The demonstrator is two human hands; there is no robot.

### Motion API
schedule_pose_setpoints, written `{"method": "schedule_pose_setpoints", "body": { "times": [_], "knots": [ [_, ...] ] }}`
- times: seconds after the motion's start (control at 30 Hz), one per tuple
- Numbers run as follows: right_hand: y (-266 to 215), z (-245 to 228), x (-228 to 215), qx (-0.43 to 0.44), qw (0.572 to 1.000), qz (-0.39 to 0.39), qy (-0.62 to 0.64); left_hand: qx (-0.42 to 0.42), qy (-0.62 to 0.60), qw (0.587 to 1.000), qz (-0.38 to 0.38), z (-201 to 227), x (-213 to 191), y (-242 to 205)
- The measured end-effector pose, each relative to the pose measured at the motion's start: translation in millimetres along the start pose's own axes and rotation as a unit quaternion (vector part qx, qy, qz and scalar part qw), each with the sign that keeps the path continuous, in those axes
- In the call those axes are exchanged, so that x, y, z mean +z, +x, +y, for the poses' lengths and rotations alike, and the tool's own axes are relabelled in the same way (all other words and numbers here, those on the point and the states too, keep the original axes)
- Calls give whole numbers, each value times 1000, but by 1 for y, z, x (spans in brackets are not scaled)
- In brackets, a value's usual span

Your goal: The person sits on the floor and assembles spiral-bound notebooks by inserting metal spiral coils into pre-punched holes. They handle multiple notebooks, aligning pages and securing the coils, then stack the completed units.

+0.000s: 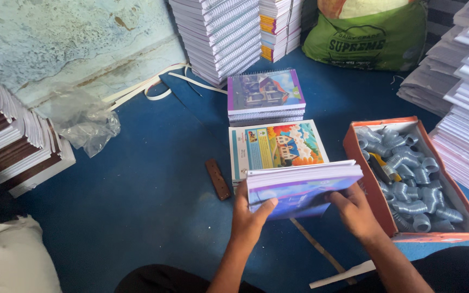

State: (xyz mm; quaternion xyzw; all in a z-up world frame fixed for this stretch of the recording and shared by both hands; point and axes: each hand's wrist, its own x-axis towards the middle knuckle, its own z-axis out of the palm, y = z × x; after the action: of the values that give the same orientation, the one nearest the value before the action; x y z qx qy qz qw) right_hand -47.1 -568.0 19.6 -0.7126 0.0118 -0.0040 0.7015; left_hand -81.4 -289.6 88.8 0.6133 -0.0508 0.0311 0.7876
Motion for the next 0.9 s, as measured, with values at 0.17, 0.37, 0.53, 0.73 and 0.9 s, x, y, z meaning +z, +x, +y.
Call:
{"method": "schedule_pose_setpoints", "body": {
  "times": [0.17, 0.37, 0.53, 0.73, 0.9],
  "knots": [
    [0, -6, 5, -24, 1000, -13, 3, 20, 29, 998, 58, -3, 12, -7],
    [-14, -39, 34, -37, 999, 18, 9, -11, 108, 988, 112, -13, 18, -5],
    [-22, -55, 45, -90, 994, 53, -37, -3, 91, 988, 127, -13, 20, -4],
    [-14, -53, 37, -47, 998, 41, -4, 30, 93, 990, 101, -7, 18, -5],
    [-17, -58, 37, 7, 999, 41, 5, 56, 125, 987, 88, -5, 19, -4]
  ]
}}
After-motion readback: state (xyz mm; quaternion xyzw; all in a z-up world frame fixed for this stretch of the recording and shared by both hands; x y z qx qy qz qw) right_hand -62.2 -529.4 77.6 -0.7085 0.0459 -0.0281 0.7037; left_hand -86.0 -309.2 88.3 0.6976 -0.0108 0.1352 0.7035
